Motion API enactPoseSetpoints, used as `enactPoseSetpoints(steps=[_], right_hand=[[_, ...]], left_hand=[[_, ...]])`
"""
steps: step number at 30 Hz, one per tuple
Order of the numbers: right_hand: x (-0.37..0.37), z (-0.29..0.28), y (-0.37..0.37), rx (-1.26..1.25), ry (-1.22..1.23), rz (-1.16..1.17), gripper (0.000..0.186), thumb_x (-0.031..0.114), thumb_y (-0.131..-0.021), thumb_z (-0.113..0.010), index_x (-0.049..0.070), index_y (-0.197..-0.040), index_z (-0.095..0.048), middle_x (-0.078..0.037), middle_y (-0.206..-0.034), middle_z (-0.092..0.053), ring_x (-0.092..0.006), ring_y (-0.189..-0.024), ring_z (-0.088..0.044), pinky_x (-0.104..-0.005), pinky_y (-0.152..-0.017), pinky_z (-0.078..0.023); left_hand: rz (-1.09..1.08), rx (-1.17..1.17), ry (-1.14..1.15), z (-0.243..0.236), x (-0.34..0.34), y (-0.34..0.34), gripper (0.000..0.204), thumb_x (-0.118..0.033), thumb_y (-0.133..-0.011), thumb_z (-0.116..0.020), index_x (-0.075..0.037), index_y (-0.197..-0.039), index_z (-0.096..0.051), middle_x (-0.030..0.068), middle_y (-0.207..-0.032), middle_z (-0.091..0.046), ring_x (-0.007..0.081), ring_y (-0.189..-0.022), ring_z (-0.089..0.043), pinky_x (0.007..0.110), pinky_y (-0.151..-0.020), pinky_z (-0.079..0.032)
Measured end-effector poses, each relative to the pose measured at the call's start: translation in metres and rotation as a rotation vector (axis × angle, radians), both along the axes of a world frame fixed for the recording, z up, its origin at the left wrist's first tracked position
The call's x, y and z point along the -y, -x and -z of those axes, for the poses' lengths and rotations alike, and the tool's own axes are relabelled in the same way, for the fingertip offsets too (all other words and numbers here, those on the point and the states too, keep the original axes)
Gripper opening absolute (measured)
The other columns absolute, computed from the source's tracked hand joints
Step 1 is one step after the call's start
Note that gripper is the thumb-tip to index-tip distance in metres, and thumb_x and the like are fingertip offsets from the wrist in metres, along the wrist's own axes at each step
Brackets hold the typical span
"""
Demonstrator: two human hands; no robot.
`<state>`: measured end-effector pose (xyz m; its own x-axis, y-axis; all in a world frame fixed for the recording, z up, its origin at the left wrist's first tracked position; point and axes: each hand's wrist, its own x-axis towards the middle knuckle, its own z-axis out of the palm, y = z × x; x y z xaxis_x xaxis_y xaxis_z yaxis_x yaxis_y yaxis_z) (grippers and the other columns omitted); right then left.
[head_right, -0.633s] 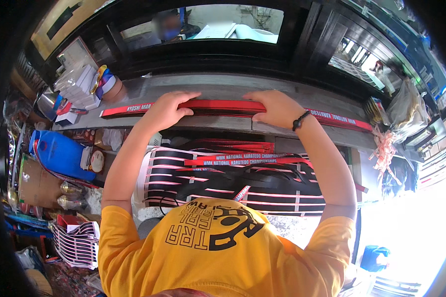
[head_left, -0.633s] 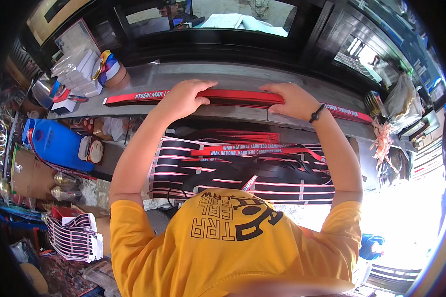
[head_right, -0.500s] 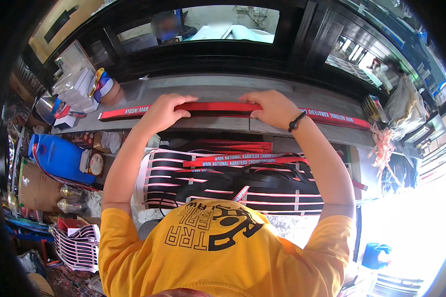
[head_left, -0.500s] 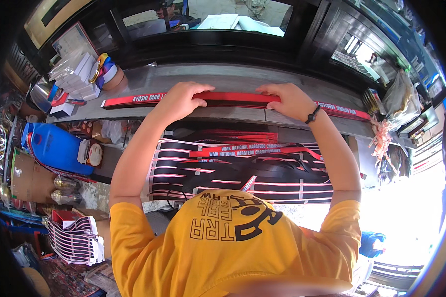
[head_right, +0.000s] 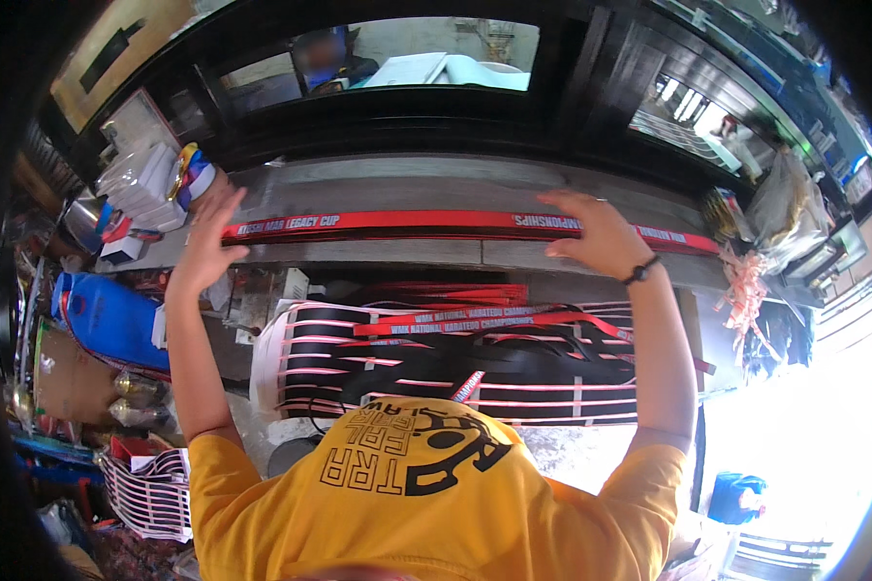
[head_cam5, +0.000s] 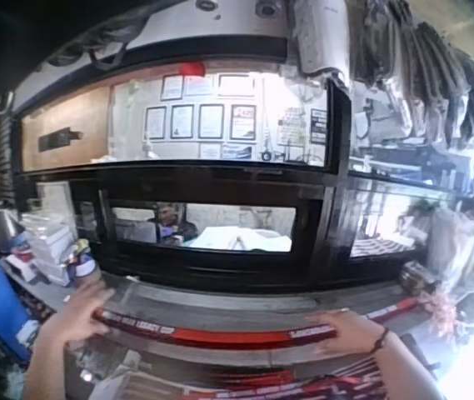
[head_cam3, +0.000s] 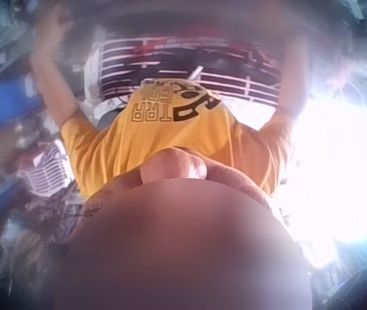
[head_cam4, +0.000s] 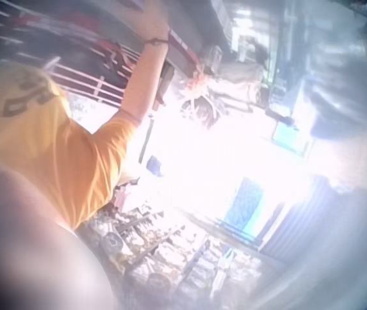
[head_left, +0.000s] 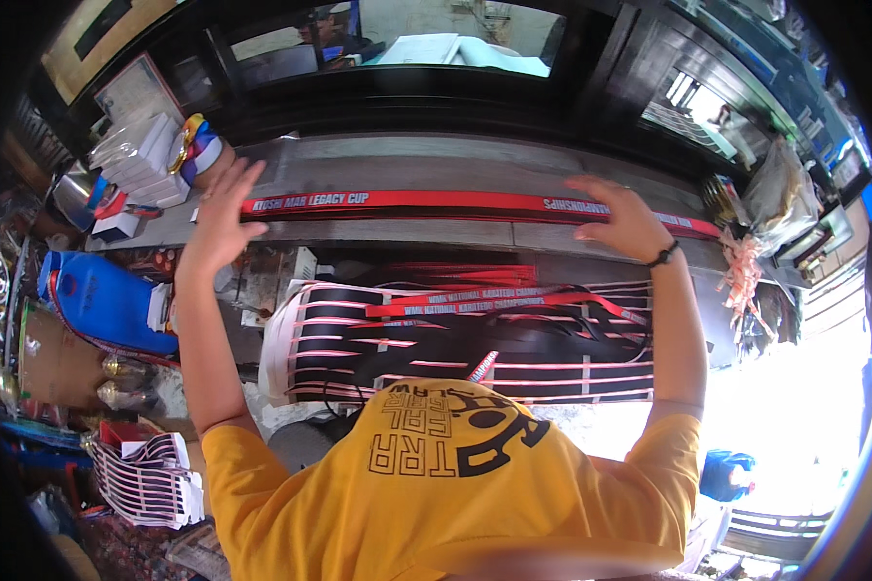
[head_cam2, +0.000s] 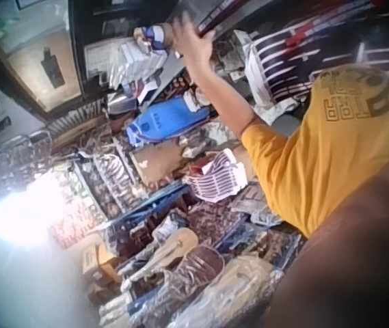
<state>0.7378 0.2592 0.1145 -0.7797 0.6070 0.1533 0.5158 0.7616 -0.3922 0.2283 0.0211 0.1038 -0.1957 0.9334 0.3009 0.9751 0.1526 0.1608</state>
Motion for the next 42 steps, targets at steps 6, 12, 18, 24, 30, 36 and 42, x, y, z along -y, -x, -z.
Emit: enactPoseSetpoints(steps=[6,12,18,24,30,36,42], right_hand=[[-0.005,0.027,-0.002,-0.277,-0.294,0.048,0.043,0.023,-0.085,-0.076,0.008,-0.124,-0.066,-0.015,-0.131,-0.065,-0.036,-0.125,-0.058,-0.0444,-0.107,-0.044],[-0.005,0.052,0.012,-0.317,-0.429,0.009,0.036,0.024,-0.089,-0.073,0.006,-0.12,-0.067,-0.015,-0.126,-0.067,-0.0375,-0.12,-0.06,-0.0459,-0.104,-0.046],[-0.002,0.054,0.019,-0.302,-0.444,-0.024,0.034,0.022,-0.089,-0.073,0.005,-0.117,-0.068,-0.015,-0.122,-0.069,-0.0373,-0.116,-0.062,-0.0458,-0.104,-0.046],[0.001,0.053,0.02,-0.344,-0.402,-0.015,0.028,0.018,-0.086,-0.074,0.004,-0.11,-0.07,-0.015,-0.115,-0.071,-0.0364,-0.111,-0.065,-0.0437,-0.098,-0.049],[0.002,0.053,0.016,-0.365,-0.367,-0.029,0.022,0.014,-0.084,-0.076,0.004,-0.102,-0.071,-0.013,-0.109,-0.072,-0.0347,-0.105,-0.066,-0.0408,-0.092,-0.051],[0.006,0.032,0.045,-0.427,-0.436,-0.1,0.023,0.016,-0.082,-0.078,0.005,-0.101,-0.072,-0.013,-0.11,-0.072,-0.0329,-0.106,-0.066,-0.0408,-0.092,-0.051],[0.013,0.021,0.124,-0.307,-0.223,-0.323,0.034,0.024,-0.083,-0.078,0.008,-0.112,-0.071,-0.015,-0.113,-0.071,-0.0355,-0.108,-0.065,-0.0429,-0.095,-0.051]], left_hand=[[-0.22,0.293,-0.104,0.016,0.057,0.088,0.093,0.008,-0.077,-0.075,-0.021,-0.157,-0.036,0.0181,-0.156,-0.041,0.034,-0.139,-0.046,0.042,-0.111,-0.042],[-0.261,0.595,-0.308,0.059,0.054,0.118,0.081,0.014,-0.085,-0.064,-0.019,-0.155,-0.04,0.0152,-0.145,-0.054,0.0259,-0.117,-0.061,0.034,-0.097,-0.052],[-0.31,0.832,-0.503,0.076,0.044,0.142,0.06,0.013,-0.092,-0.055,-0.011,-0.146,-0.051,0.0164,-0.123,-0.069,0.0165,-0.101,-0.065,0.029,-0.09,-0.052],[-0.318,0.873,-0.566,0.077,0.041,0.142,0.052,0.014,-0.093,-0.055,-0.007,-0.14,-0.058,0.0173,-0.12,-0.07,0.0155,-0.101,-0.066,0.027,-0.089,-0.052],[-0.347,0.718,-0.546,0.065,0.036,0.122,0.047,0.01,-0.09,-0.062,-0.008,-0.134,-0.062,0.0165,-0.129,-0.066,0.0224,-0.114,-0.064,0.032,-0.095,-0.051],[0.045,0.107,-0.561,0.015,0.008,0.013,0.048,0.0,-0.084,-0.07,-0.01,-0.131,-0.063,0.0163,-0.131,-0.063,0.0354,-0.126,-0.056,0.042,-0.109,-0.043],[0.388,0.134,-0.206,0.016,-0.056,-0.098,0.049,-0.005,-0.088,-0.069,-0.012,-0.136,-0.06,0.0132,-0.137,-0.061,0.0358,-0.131,-0.051,0.043,-0.112,-0.04]])
